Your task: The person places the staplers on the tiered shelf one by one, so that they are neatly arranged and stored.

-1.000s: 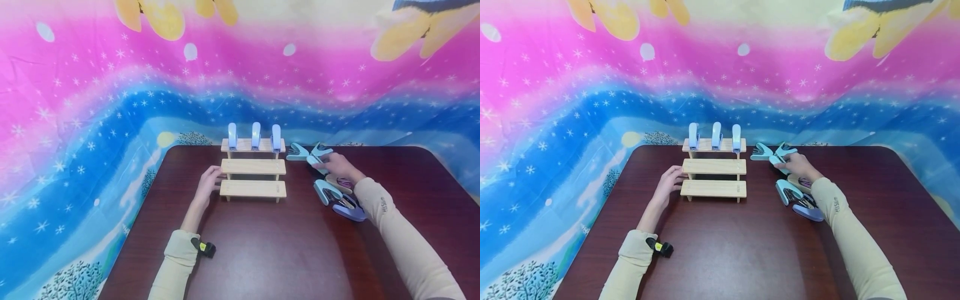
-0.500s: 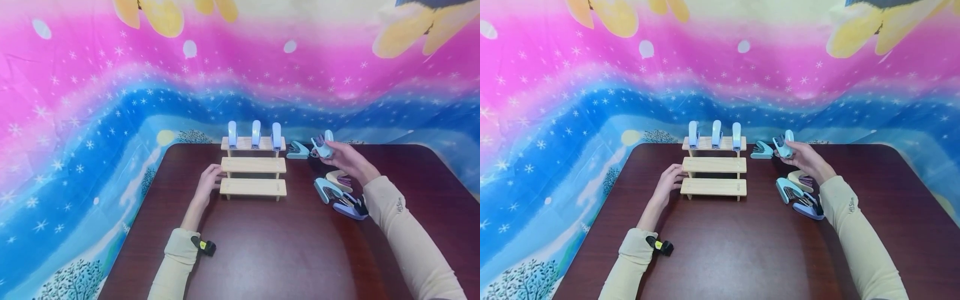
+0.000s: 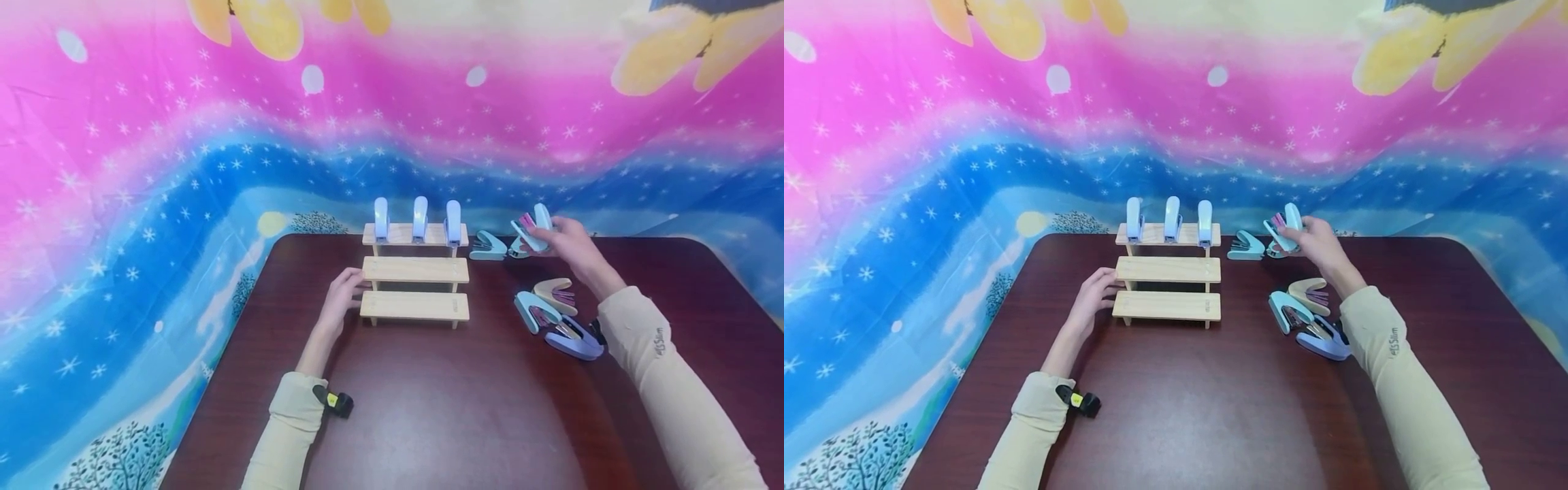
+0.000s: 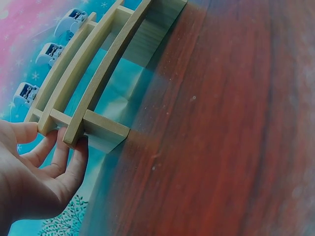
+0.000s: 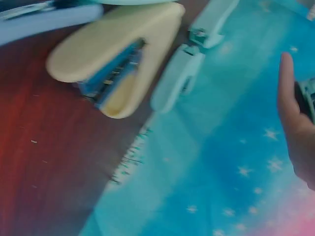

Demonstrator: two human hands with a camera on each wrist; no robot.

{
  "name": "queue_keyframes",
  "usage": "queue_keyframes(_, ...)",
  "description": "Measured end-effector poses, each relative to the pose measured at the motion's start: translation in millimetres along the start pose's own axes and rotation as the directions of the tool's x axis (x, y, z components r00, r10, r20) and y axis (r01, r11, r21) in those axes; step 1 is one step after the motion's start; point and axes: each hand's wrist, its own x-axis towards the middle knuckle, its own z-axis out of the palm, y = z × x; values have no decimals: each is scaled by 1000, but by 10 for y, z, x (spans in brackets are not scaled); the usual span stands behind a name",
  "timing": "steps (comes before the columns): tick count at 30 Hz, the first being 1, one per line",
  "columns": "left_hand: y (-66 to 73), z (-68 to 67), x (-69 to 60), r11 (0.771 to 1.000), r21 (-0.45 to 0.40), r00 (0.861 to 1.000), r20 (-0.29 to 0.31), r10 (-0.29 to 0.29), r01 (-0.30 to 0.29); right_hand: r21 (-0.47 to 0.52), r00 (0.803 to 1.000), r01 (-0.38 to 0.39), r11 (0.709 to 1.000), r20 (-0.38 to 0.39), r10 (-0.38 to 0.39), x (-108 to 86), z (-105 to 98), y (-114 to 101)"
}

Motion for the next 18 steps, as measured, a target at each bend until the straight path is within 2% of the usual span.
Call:
queue_keyframes(4,15,-2,-6,1000,9,1000,0,2,-2,-214,991,43,976,-112,-68,-76,-20,-212)
queue_keyframes(8,31,-8,-11,1000,11,1000,4,11,-11,-329,983,67,942,-141,-119,-136,-22,-417)
queue_keyframes(12,31,-9,-9,1000,9,1000,8,9,-9,-322,980,76,944,-150,-130,-159,22,-583)
queue_keyframes(18,6,-5,-10,1000,2,1000,8,-1,1,-271,980,46,961,-175,-96,-177,104,-724)
